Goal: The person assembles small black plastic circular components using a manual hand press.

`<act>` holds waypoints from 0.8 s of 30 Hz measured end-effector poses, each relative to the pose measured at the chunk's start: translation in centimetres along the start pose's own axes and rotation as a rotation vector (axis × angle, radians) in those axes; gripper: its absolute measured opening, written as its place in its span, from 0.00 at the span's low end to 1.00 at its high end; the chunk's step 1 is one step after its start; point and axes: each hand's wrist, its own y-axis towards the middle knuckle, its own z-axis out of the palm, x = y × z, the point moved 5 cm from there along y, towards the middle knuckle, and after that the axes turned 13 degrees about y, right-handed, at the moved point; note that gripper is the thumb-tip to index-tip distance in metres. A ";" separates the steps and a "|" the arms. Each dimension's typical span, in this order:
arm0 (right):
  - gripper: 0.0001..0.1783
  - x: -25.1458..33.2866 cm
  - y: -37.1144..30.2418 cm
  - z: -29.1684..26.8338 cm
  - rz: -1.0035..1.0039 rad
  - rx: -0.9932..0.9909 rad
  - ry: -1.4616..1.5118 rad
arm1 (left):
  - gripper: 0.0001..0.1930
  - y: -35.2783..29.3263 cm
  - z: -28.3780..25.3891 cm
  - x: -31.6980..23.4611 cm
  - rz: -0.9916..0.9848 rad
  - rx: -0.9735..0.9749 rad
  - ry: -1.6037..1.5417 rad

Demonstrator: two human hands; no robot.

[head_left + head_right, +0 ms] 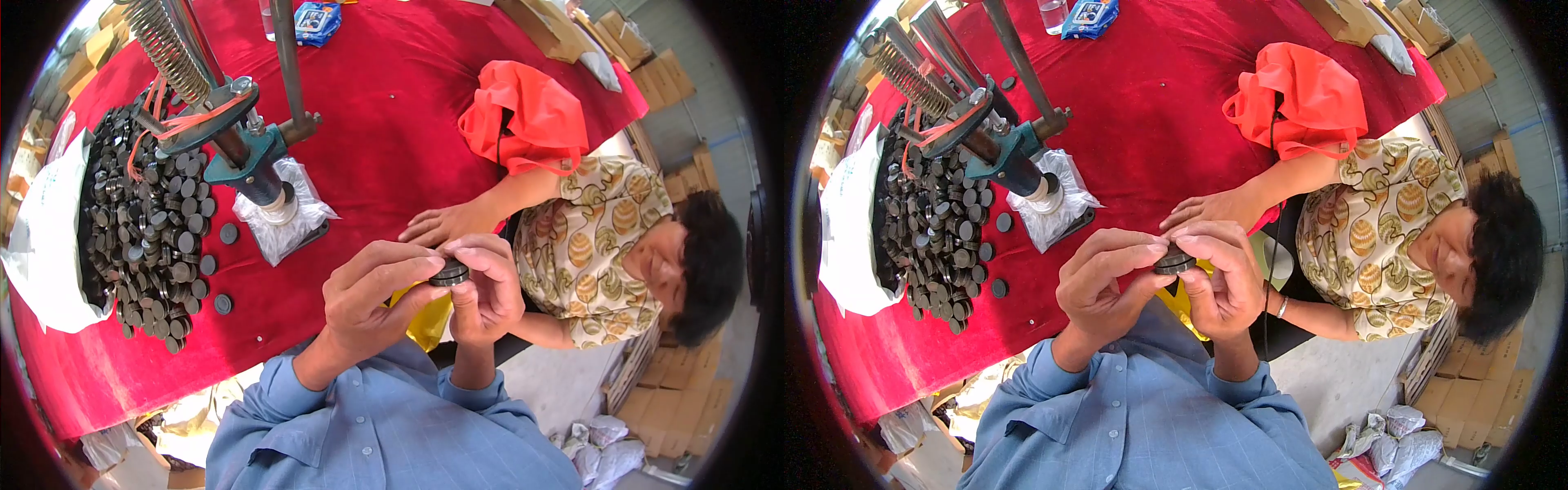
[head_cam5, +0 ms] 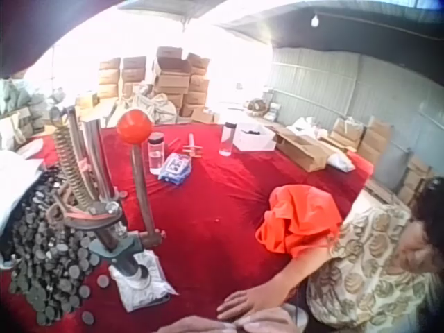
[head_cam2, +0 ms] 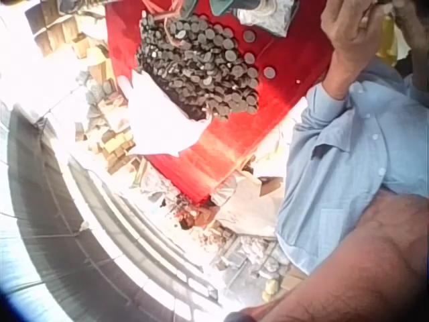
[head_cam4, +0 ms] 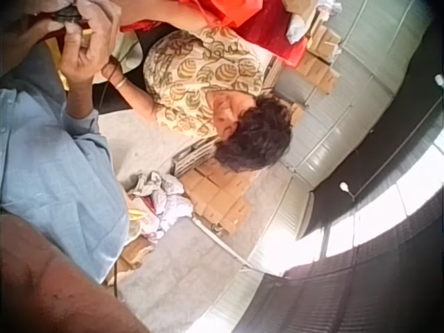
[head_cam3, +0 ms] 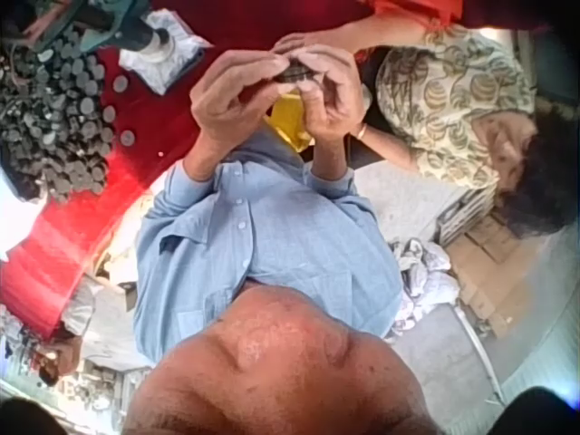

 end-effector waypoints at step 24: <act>0.14 -0.5 -1.0 1.5 0.060 -0.132 0.188 | 0.11 -1.0 -0.3 1.2 -0.166 0.002 -0.131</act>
